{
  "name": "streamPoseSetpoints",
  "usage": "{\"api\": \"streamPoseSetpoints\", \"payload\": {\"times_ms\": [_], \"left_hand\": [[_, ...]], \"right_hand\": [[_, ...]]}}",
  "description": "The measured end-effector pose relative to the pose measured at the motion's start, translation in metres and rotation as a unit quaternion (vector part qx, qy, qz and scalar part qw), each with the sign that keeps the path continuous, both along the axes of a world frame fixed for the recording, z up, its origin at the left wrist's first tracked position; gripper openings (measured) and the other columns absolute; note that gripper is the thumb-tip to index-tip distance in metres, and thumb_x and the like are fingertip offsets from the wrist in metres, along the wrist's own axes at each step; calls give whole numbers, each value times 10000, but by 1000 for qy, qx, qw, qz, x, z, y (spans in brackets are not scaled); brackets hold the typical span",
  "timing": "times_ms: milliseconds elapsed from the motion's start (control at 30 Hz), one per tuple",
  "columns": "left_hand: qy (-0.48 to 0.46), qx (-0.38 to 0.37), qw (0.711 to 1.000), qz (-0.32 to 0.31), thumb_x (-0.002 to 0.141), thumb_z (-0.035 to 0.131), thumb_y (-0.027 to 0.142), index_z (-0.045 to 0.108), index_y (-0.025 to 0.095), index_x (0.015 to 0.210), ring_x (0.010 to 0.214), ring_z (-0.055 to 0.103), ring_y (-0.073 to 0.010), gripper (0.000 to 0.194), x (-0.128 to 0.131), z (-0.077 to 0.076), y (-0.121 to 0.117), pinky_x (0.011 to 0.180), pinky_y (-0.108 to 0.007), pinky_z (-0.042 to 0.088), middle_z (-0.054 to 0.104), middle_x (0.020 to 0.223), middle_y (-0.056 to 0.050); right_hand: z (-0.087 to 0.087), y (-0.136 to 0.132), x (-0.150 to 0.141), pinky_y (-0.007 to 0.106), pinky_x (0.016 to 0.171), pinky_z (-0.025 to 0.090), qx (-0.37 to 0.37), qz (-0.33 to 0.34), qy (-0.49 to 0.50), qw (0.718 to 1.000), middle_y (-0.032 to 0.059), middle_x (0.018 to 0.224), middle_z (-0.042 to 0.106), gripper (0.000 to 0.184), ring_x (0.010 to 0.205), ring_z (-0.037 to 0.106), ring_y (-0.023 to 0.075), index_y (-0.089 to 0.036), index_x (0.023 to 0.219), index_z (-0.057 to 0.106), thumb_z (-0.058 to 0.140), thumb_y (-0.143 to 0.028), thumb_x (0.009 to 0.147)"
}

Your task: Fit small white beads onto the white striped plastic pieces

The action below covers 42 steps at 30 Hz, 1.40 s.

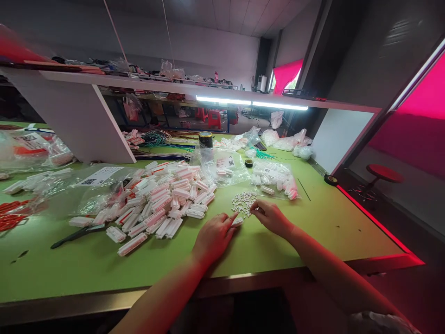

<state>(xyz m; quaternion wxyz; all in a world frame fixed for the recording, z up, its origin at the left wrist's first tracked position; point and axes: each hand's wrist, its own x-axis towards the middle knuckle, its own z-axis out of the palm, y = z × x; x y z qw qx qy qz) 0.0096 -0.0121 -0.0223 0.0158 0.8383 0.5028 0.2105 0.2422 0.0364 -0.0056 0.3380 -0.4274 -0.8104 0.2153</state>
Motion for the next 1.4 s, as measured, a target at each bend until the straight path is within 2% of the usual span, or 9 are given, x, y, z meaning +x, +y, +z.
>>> {"api": "streamPoseSetpoints", "payload": {"times_ms": [100, 167, 333, 500, 867, 967, 1033, 1233, 1400], "left_hand": [[-8, -3, 1000, 2, 1035, 487, 361, 585, 235, 1419, 910, 657, -219, 415, 1, 0, 0, 821, -316, 515, 693, 1012, -78], [-7, -8, 1000, 4, 1032, 492, 354, 582, 243, 1421, 911, 658, -216, 414, 1, 0, 0, 822, -312, 514, 694, 1011, -76], [-1, -18, 1000, 4, 1036, 491, 357, 573, 249, 1431, 915, 662, -225, 418, 2, 2, 0, 823, -320, 512, 696, 1013, -69], [-1, -19, 1000, 10, 1033, 509, 364, 576, 247, 1428, 908, 667, -225, 417, 3, 4, -1, 809, -316, 509, 700, 1004, -68], [-6, -12, 1000, 9, 1028, 522, 373, 578, 245, 1429, 895, 666, -223, 424, 2, 1, 0, 805, -317, 509, 694, 979, -66], [-4, -8, 1000, 11, 1028, 528, 370, 584, 249, 1422, 885, 664, -213, 416, 2, 0, 0, 805, -311, 507, 696, 969, -59], [-1, -4, 1000, 12, 1028, 530, 366, 580, 250, 1424, 880, 663, -211, 416, 2, 0, 0, 801, -312, 506, 698, 973, -56], [43, 5, 999, -3, 1046, 490, 345, 677, 304, 1292, 845, 654, -201, 311, 2, 5, -2, 764, -315, 500, 693, 966, -44], [142, 39, 989, -27, 1030, 488, 190, 671, 210, 1275, 913, 652, -238, 307, 7, 5, -7, 784, -358, 516, 694, 1002, -95]], "right_hand": [[0, -4, -6, 217, 512, 424, -101, 21, 74, 992, -44, 634, 584, 116, 516, 508, 106, -196, 939, 670, 600, -288, 928], [-2, -8, -12, 221, 517, 435, -108, 32, 80, 990, -44, 620, 588, 152, 516, 514, 109, -195, 965, 694, 610, -317, 930], [-8, -12, -24, 275, 726, 518, 21, 45, 45, 998, 23, 803, 695, 193, 741, 633, 152, -216, 859, 732, 612, -323, 968], [-12, -12, -26, 290, 835, 532, 103, 69, -15, 992, 66, 961, 703, 245, 917, 673, 174, -217, 912, 744, 534, -270, 1027], [-11, -19, -27, 257, 750, 472, 212, 55, -224, 950, 64, 949, 700, 234, 803, 637, 159, -204, 923, 714, 507, -180, 1029], [-8, -24, -27, 270, 760, 477, 231, 71, -250, 938, 68, 924, 698, 219, 787, 629, 165, -197, 914, 718, 521, -163, 1005], [-7, -25, -26, 274, 770, 490, 223, 77, -227, 945, 68, 930, 703, 201, 793, 641, 167, -199, 937, 729, 538, -160, 987], [-7, 0, -2, 264, 774, 522, 155, -20, -30, 987, 67, 1027, 728, 197, 891, 695, 175, -221, 1036, 745, 559, -187, 980], [-2, 22, 25, 294, 738, 512, 114, -107, -47, 987, 66, 938, 714, 146, 812, 668, 192, -207, 914, 728, 588, -213, 955]]}}
